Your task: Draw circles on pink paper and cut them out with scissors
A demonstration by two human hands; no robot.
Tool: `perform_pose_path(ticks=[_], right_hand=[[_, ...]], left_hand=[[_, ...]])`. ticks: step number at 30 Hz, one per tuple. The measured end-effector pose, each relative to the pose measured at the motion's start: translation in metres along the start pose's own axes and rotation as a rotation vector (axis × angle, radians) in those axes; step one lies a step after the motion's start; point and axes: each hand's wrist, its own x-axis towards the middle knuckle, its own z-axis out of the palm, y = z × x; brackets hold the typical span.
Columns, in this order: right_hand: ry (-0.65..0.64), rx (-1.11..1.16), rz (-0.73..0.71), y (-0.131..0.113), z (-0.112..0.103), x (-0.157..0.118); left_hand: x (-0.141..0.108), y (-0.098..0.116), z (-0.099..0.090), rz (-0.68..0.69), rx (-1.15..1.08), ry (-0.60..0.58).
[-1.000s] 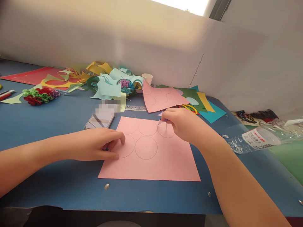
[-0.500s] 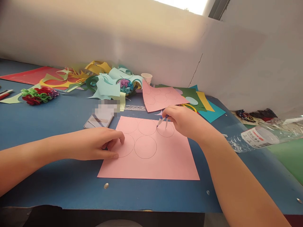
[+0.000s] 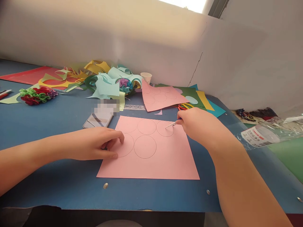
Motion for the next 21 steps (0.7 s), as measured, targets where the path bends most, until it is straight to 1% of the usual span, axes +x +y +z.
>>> perform_pose_path(ticks=[1, 2, 4, 7, 9, 14, 18, 21], right_hand=[[-0.113, -0.044, 0.080, -0.006, -0.002, -0.003], [-0.166, -0.087, 0.120, -0.012, -0.004, -0.006], [-0.199, -0.154, 0.111, -0.026, -0.007, -0.010], [-0.168, -0.177, 0.109, -0.042, -0.008, -0.009], [-0.131, -0.157, 0.102, -0.047, -0.008, -0.006], [-0.058, -0.057, 0.085, -0.042, -0.008, 0.007], [-0.064, 0.059, 0.128, -0.041, -0.007, 0.014], [-0.048, 0.078, 0.166, -0.042, -0.004, 0.015]], left_hand=[[0.000, -0.001, 0.001, 0.002, -0.001, 0.004], [0.001, -0.003, 0.001, 0.005, -0.004, 0.005], [0.002, -0.004, 0.002, 0.012, -0.009, 0.004], [0.003, -0.005, 0.002, 0.025, -0.002, 0.004], [0.003, -0.006, 0.002, 0.021, 0.005, 0.007], [0.001, -0.005, 0.001, 0.019, 0.010, 0.015], [0.000, -0.002, 0.000, 0.029, 0.010, 0.006], [0.000, 0.000, 0.000, 0.019, 0.010, 0.005]])
